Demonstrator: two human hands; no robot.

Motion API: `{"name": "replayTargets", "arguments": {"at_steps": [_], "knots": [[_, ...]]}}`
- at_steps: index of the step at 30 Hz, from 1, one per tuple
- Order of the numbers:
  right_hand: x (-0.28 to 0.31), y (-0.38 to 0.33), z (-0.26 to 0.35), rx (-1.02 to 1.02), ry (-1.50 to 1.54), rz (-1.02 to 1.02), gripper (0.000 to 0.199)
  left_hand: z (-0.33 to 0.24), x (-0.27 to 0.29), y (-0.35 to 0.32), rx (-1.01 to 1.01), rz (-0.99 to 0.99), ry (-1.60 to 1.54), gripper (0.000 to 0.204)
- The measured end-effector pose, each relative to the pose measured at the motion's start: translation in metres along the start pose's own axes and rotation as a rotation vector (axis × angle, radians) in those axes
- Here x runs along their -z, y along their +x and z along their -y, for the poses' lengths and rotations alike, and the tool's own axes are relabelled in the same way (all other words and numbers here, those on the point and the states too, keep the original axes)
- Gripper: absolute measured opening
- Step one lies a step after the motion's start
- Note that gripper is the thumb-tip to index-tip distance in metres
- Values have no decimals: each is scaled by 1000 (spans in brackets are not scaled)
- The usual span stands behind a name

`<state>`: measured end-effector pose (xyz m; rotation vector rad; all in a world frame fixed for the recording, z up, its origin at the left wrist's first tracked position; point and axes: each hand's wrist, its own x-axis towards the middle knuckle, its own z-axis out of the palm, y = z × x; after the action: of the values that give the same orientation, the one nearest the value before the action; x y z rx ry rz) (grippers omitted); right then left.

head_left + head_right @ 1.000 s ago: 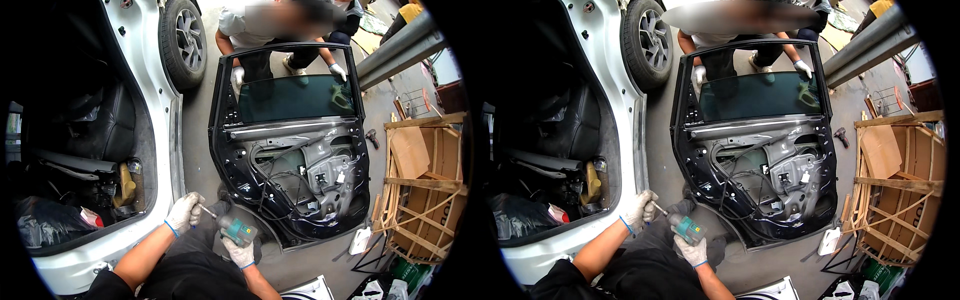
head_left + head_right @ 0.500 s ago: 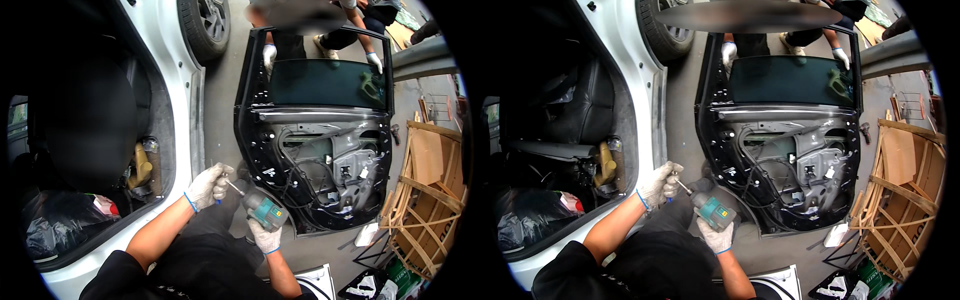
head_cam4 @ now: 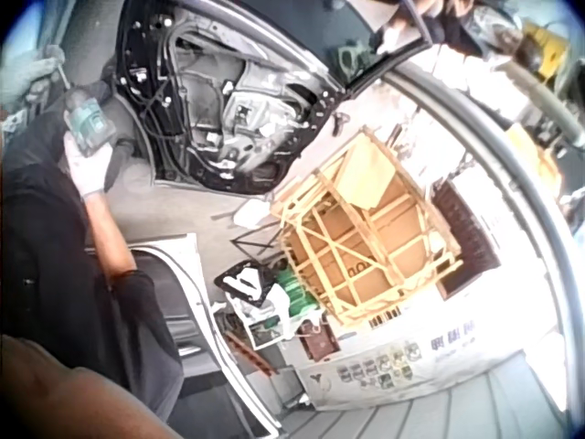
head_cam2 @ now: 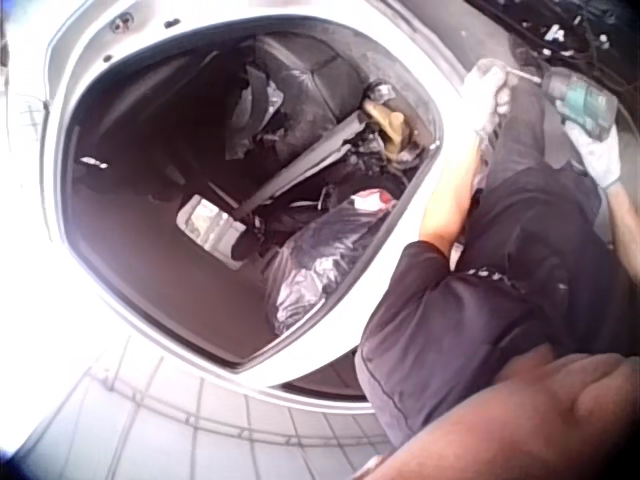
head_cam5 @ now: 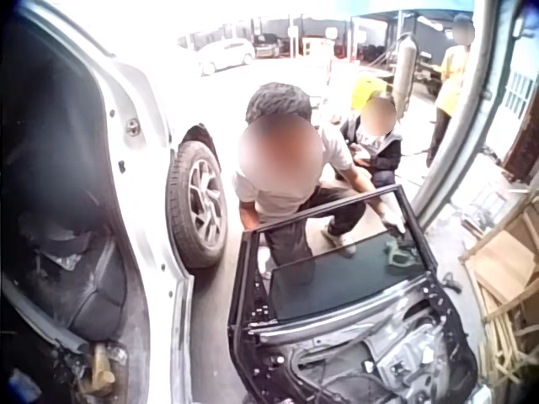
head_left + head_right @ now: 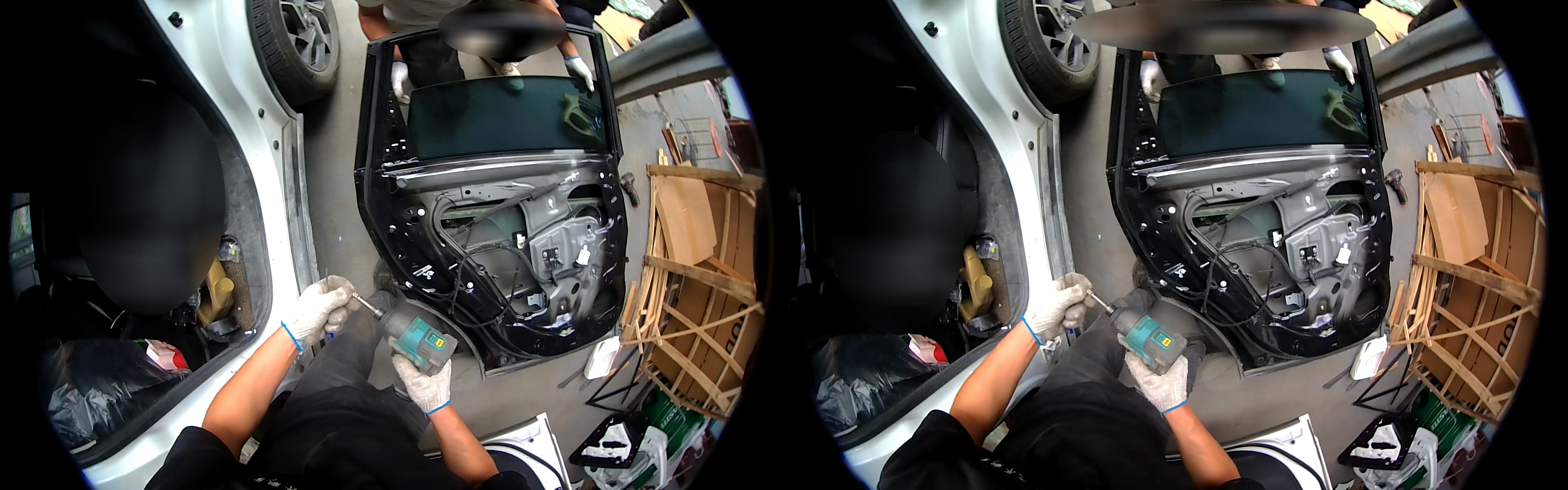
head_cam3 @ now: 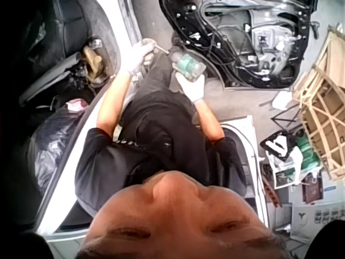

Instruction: The person uses a cordless drill and a pry tool to remove screws and trim from a detached car door. They systematically unscrew fasteners, detach the window glass with assistance, and remove interior panels and wiring harnesses.

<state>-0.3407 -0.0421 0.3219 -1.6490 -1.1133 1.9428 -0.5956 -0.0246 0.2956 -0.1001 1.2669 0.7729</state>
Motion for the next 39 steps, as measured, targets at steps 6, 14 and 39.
{"name": "replayTargets", "arguments": {"at_steps": [6,14,39], "knots": [[-2,-5,-22,307,-400,-129,25,22,-34,12,-38,-199,55,19],[-9,-10,-41,413,-487,-218,32,48,-40,28,-59,-407,16,25],[-24,171,-67,-29,-681,-153,87,36,-5,290,-209,64,587,27]]}}
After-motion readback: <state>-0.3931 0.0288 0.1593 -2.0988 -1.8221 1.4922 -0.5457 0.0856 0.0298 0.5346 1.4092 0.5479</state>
